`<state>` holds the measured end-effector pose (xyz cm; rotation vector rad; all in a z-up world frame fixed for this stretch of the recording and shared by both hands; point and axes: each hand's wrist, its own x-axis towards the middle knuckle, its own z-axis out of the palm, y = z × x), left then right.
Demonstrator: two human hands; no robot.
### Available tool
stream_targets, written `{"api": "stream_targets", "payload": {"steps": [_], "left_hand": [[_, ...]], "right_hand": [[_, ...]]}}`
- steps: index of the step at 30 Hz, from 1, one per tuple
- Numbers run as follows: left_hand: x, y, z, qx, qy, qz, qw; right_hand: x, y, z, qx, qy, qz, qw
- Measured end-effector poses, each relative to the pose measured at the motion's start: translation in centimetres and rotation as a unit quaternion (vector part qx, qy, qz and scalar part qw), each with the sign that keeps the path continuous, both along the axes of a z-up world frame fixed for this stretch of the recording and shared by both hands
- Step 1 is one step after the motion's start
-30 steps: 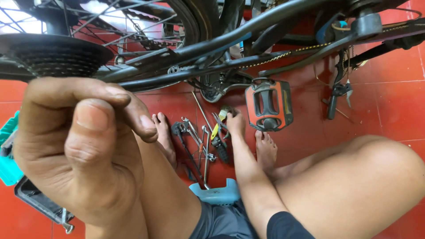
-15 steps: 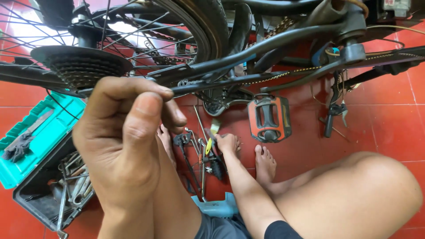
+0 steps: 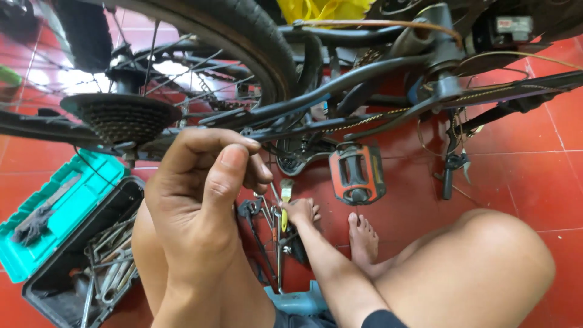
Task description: Repairing and cleaning a bicycle's rear derailleur and chain using a brush and hand tools.
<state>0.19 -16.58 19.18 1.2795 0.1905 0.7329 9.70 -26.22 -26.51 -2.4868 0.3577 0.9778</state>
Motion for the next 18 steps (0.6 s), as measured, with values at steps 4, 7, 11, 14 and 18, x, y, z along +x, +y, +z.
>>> {"api": "stream_targets", "payload": {"steps": [4, 7, 11, 14, 18], "left_hand": [[0.7, -0.1, -0.4, -0.007, -0.003, 0.004, 1.000], [1.1, -0.2, -0.7, 0.013, -0.007, 0.013, 1.000], [1.5, -1.2, -0.5, 0.006, 0.025, 0.037, 0.999], [2.0, -1.3, -0.8, 0.016, 0.040, 0.052, 0.998], [2.3, -1.1, -1.1, 0.044, 0.062, 0.048, 0.996]], "right_hand": [[-0.5, 0.2, 2.0, 0.011, 0.029, -0.003, 1.000], [0.0, 0.6, 1.8, 0.021, 0.033, -0.059, 0.997], [0.3, 0.6, 1.7, -0.012, -0.012, 0.019, 1.000], [0.4, 0.4, 0.1, -0.035, -0.061, 0.088, 0.994], [-1.0, 1.2, -1.6, -0.009, -0.120, 0.108, 0.987]]}}
